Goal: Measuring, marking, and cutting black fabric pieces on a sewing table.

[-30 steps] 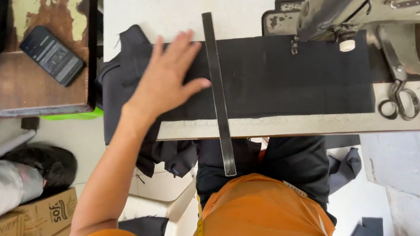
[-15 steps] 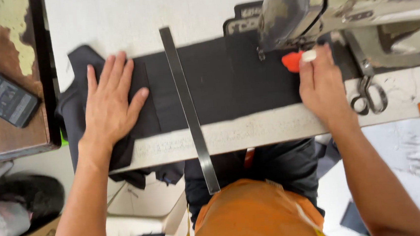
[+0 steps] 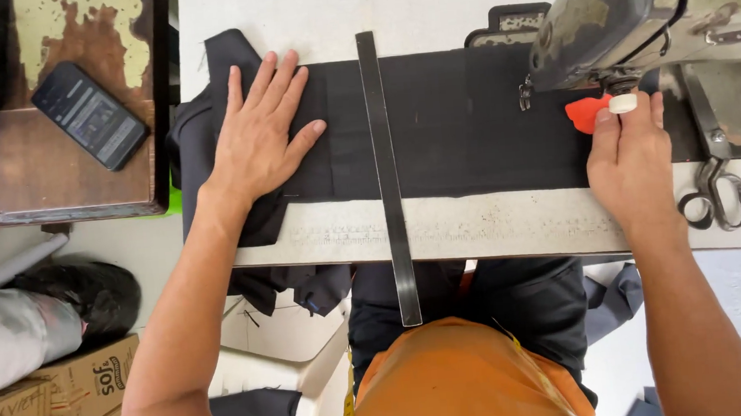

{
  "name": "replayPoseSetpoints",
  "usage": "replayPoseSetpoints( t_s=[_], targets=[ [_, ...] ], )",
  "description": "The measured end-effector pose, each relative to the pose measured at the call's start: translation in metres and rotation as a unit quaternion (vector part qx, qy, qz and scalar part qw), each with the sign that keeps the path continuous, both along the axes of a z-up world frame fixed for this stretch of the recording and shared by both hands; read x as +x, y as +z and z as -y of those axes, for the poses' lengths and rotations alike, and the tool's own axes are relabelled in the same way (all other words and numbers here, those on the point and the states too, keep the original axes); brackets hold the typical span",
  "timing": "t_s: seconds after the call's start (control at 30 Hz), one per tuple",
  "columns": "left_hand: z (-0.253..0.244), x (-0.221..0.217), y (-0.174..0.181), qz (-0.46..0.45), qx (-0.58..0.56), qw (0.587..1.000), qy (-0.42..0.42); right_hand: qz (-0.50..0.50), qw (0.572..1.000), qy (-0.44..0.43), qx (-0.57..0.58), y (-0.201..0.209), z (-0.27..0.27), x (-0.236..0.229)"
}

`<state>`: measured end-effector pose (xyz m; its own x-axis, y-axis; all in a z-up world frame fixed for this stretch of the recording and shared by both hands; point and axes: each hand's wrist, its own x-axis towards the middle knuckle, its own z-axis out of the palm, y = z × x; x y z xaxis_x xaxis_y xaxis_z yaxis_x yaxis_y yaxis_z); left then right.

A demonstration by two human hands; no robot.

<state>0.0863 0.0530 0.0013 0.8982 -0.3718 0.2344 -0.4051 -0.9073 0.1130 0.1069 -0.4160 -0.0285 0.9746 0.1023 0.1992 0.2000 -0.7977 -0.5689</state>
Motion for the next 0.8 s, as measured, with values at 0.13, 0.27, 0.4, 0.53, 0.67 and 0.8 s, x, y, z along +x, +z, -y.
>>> replayPoseSetpoints(
  t_s=[0.13, 0.27, 0.4, 0.53, 0.67, 0.8],
  targets=[
    [0.001, 0.0, -0.002, 0.008, 0.002, 1.0, -0.004, 0.02, 1.0, 0.01, -0.008, -0.001, 0.001, 0.0],
    [0.012, -0.004, 0.001, 0.014, -0.036, 0.999, 0.006, -0.017, 0.999, -0.023, 0.017, 0.004, 0.001, 0.002],
    [0.054, -0.005, 0.023, -0.072, -0.021, 0.997, -0.022, 0.104, 0.992, -0.019, 0.072, 0.021, -0.006, -0.022],
    [0.071, 0.014, 0.004, -0.029, 0.015, 0.99, -0.136, -0.027, 0.904, -0.098, 0.414, 0.036, -0.031, -0.059],
    [0.077, 0.041, -0.003, -0.025, 0.012, 0.985, -0.169, -0.148, 0.844, -0.129, 0.498, 0.039, -0.053, -0.079],
    [0.076, 0.047, -0.004, -0.014, -0.009, 0.983, -0.184, -0.175, 0.863, -0.101, 0.463, 0.055, -0.079, -0.08]
  ],
)
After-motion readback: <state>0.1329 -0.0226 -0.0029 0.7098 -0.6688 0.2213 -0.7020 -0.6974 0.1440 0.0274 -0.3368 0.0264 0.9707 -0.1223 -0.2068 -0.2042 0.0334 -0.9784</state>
